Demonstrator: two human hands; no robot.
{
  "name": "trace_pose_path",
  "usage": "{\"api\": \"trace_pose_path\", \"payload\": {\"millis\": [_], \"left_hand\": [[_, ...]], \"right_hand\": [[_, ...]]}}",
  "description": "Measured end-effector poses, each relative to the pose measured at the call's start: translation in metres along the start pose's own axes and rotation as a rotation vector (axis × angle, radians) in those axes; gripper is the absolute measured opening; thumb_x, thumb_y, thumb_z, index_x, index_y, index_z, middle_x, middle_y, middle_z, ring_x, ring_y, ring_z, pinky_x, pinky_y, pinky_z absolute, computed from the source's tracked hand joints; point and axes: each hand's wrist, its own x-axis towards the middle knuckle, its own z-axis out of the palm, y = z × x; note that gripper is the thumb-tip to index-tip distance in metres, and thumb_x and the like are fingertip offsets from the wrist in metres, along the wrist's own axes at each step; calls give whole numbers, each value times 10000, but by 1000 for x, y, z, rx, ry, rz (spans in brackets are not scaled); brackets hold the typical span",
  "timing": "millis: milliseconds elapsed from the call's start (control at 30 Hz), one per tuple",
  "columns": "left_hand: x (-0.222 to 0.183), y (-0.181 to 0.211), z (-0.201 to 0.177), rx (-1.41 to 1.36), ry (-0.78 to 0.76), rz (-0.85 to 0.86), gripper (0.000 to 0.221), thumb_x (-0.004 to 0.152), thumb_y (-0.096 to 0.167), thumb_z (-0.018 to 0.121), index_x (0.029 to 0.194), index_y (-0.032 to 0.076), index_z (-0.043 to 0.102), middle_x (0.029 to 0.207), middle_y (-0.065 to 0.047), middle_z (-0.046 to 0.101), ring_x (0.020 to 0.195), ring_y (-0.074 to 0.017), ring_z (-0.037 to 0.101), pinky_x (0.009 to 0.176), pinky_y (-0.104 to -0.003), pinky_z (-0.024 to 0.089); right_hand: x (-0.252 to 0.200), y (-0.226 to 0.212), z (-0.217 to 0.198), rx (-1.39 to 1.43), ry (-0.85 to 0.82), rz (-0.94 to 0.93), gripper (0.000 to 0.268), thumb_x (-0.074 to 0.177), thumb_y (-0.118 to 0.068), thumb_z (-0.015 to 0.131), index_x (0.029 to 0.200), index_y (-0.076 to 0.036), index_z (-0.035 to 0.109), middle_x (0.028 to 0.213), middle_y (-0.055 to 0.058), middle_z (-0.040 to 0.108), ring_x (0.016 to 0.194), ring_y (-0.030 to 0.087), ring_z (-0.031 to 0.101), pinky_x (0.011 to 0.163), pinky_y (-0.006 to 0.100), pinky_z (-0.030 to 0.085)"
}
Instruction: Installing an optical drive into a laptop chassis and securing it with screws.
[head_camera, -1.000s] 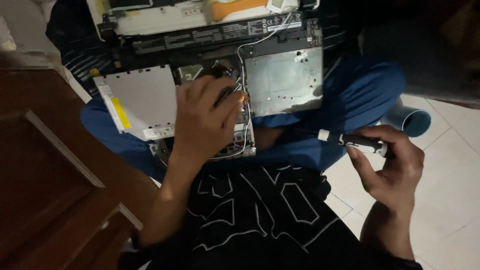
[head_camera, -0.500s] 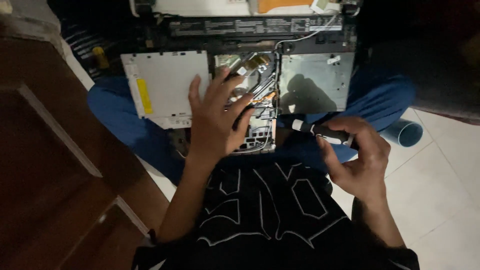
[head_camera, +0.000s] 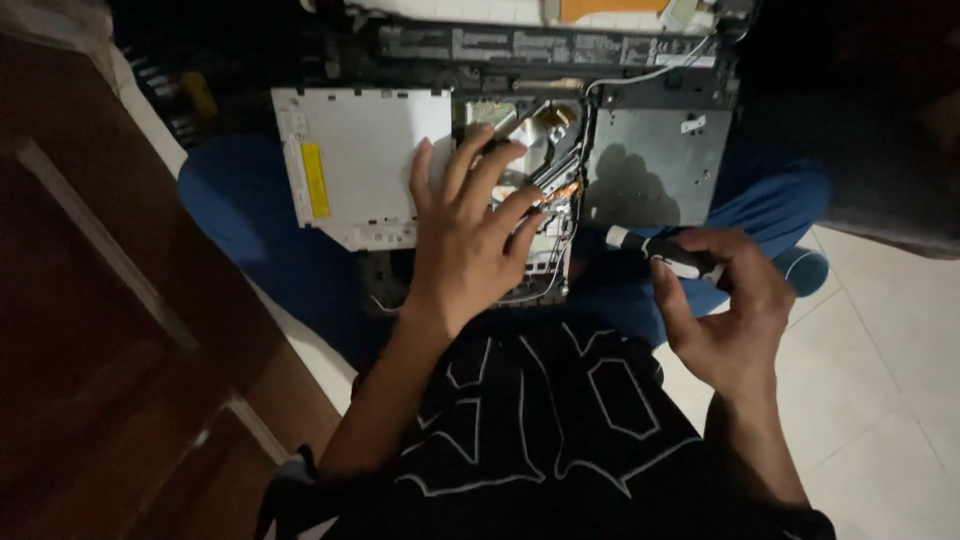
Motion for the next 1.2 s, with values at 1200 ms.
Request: {"api": "trace_pose_path", "payload": {"millis": [1200], "left_hand": [[11,-7,8,62,-60,129,152,779,9,784,814,95,663,1373,-98,515,1371,-313,423,1088,-654,244]], "right_hand": [[-10,6,3,116,86,44,279,911,96,779,1133,119,611,1013,192,694,819,235,597,810,325,487]]}}
